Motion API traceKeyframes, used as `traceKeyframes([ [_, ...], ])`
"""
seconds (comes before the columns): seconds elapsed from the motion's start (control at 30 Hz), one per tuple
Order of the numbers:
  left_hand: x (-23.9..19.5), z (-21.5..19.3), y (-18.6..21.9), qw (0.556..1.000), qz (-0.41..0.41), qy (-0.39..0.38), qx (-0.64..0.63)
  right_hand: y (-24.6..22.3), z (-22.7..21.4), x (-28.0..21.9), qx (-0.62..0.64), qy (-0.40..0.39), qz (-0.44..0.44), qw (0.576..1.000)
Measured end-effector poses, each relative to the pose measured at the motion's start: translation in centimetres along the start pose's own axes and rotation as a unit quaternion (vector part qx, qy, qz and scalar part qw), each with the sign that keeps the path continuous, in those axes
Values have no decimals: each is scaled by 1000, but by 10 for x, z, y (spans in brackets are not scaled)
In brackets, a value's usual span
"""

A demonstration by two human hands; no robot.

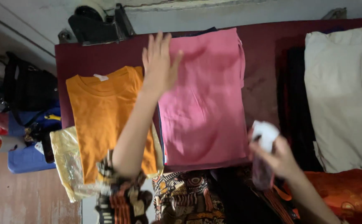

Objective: Spray folded clothes with a liquid freshener and stack them together.

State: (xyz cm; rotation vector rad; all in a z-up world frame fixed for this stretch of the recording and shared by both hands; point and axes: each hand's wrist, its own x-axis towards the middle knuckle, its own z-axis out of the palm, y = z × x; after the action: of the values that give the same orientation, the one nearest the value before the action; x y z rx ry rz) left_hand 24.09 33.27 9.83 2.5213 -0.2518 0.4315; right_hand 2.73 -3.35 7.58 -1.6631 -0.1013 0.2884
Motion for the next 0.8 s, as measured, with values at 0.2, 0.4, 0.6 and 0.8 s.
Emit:
traceKeyframes([
  [0.2,62,-14,-19,997,-59,-50,19,23,-4,-41,-36,-6,127,991],
  [0.4,52,-32,-12,997,-41,-61,29,56,-27,-19,39,47,88,994],
  [0.6,-37,-27,32,960,237,50,142,-47,10,67,43,10,-53,998],
  [0.8,-103,-19,58,924,364,-20,115,-110,56,139,-41,-57,-6,997],
])
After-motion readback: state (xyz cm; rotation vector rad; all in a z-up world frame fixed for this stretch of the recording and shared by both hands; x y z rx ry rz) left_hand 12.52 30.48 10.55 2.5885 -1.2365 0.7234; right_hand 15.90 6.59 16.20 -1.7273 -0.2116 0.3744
